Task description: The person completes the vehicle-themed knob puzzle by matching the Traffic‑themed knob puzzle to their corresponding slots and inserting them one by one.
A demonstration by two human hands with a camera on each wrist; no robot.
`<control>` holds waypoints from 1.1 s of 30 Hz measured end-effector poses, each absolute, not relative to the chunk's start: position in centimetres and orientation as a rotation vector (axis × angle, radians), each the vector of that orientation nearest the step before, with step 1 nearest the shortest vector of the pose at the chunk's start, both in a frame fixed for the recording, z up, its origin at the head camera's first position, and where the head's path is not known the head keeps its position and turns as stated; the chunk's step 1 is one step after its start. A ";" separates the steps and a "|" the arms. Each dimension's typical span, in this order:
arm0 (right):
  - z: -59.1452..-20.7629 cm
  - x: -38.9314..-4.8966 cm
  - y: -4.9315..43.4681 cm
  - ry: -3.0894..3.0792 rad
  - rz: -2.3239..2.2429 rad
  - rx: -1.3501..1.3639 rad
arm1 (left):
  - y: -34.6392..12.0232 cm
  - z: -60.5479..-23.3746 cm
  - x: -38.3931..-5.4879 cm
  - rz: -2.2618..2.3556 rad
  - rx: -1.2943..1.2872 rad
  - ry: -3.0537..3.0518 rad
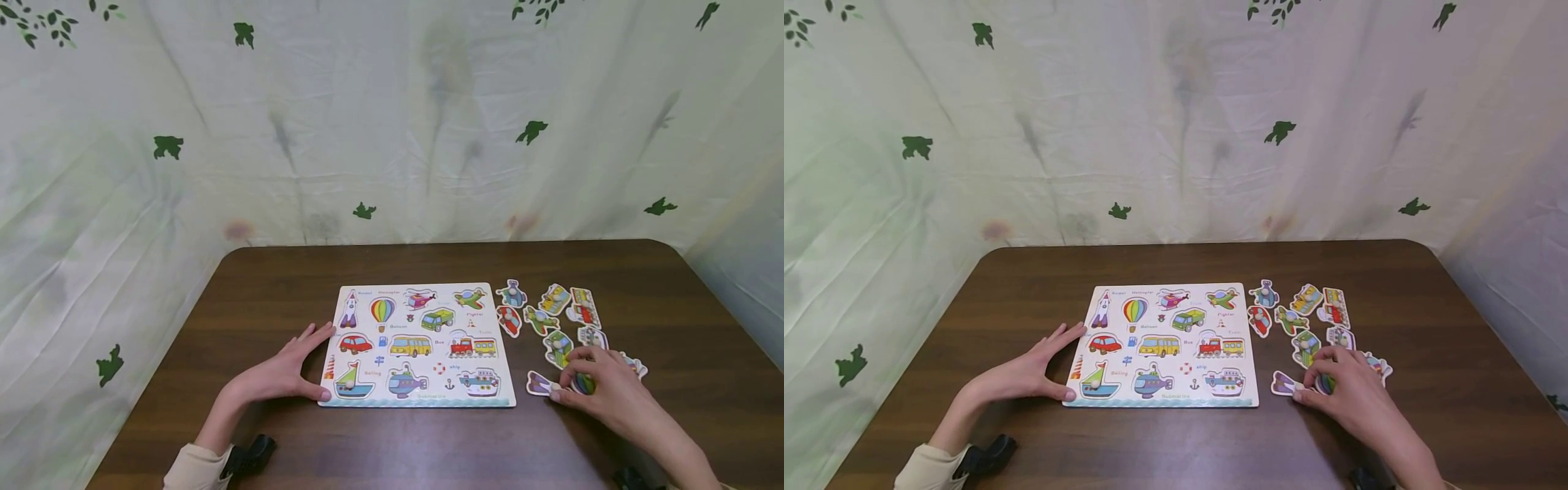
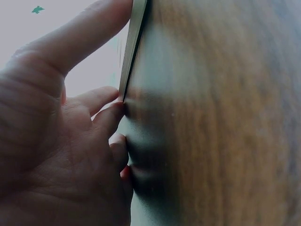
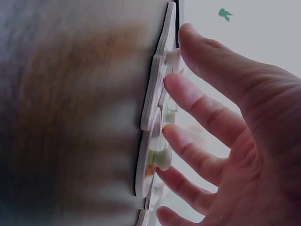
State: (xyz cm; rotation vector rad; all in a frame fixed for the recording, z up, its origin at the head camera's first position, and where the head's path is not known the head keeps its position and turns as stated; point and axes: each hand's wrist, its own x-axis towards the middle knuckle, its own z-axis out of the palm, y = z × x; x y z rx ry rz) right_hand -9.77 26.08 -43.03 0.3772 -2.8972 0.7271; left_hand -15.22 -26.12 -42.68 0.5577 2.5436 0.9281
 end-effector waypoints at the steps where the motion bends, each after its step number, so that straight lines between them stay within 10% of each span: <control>1: -43.0 -9.8 26.0 -2.895 0.726 0.377 | -26.1 -42.7 -15.2 0.927 0.559 2.543; 33: -43.4 -9.9 26.7 -2.793 0.825 0.548 | -26.2 -42.8 -15.3 0.916 0.559 2.548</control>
